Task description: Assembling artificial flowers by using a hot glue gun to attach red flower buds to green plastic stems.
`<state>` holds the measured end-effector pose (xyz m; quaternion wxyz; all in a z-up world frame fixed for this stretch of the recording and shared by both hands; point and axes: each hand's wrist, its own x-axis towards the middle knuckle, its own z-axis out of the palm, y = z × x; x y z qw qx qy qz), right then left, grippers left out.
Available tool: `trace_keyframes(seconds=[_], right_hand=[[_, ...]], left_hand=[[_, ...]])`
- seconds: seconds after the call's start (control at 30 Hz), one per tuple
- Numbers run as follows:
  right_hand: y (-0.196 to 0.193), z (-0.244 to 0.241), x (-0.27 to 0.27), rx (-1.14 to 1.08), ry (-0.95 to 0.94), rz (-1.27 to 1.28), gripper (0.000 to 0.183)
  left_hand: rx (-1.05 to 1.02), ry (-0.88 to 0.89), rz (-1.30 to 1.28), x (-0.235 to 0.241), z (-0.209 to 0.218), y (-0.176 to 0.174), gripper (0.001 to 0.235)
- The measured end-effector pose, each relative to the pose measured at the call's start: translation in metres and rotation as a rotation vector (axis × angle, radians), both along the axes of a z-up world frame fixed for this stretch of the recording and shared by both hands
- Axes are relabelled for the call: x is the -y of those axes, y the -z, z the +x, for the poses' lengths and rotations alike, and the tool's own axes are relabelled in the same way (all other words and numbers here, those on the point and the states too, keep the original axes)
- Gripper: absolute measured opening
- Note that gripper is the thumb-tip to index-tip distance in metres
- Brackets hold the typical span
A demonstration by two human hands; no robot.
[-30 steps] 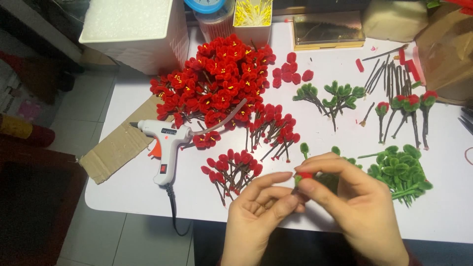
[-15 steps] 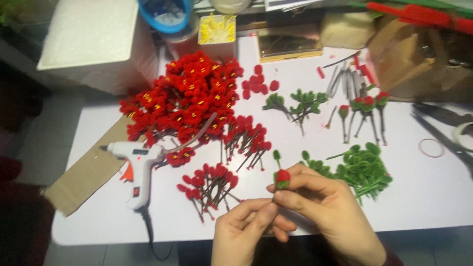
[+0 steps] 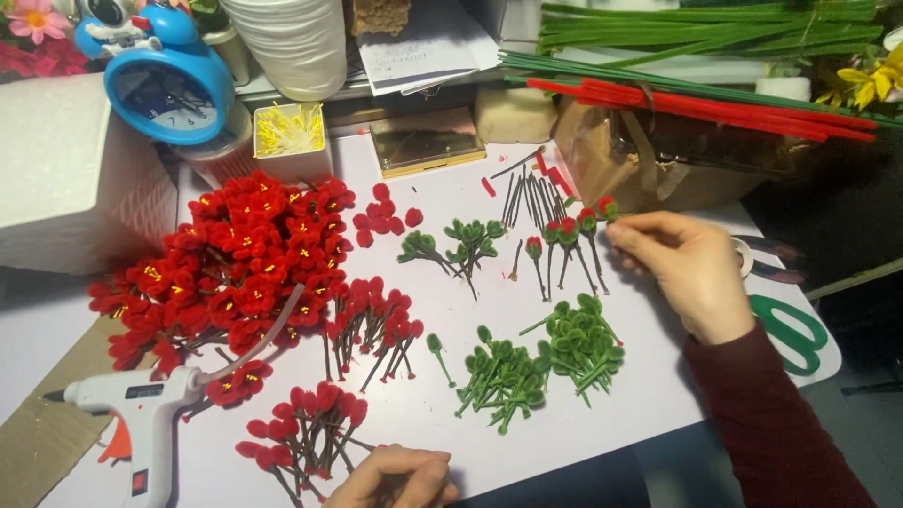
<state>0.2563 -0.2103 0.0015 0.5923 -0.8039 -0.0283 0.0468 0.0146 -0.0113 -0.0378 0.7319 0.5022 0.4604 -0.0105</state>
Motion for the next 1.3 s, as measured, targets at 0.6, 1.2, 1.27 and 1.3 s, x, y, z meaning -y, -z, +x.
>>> trace_keyframes(seconds=[0.6, 1.2, 1.27, 1.3], right_hand=[[-0.029, -0.037, -0.020, 0.182, -0.032, -0.293, 0.030], [-0.006, 0.002, -0.151, 0.496, -0.668, -0.906, 0.026], [-0.001, 0.008, -0.156, 0.455, -0.680, -0.844, 0.022], [0.002, 0.011, -0.159, 0.409, -0.694, -0.781, 0.026]], left_hand=[[0.269, -0.117, 0.207, 0.004, 0.005, 0.004, 0.010], [0.162, -0.362, 0.056, 0.005, -0.010, -0.007, 0.054], [0.209, -0.315, 0.068, 0.003, -0.006, -0.021, 0.031], [0.250, -0.269, 0.080, 0.003, -0.004, -0.028, 0.046]])
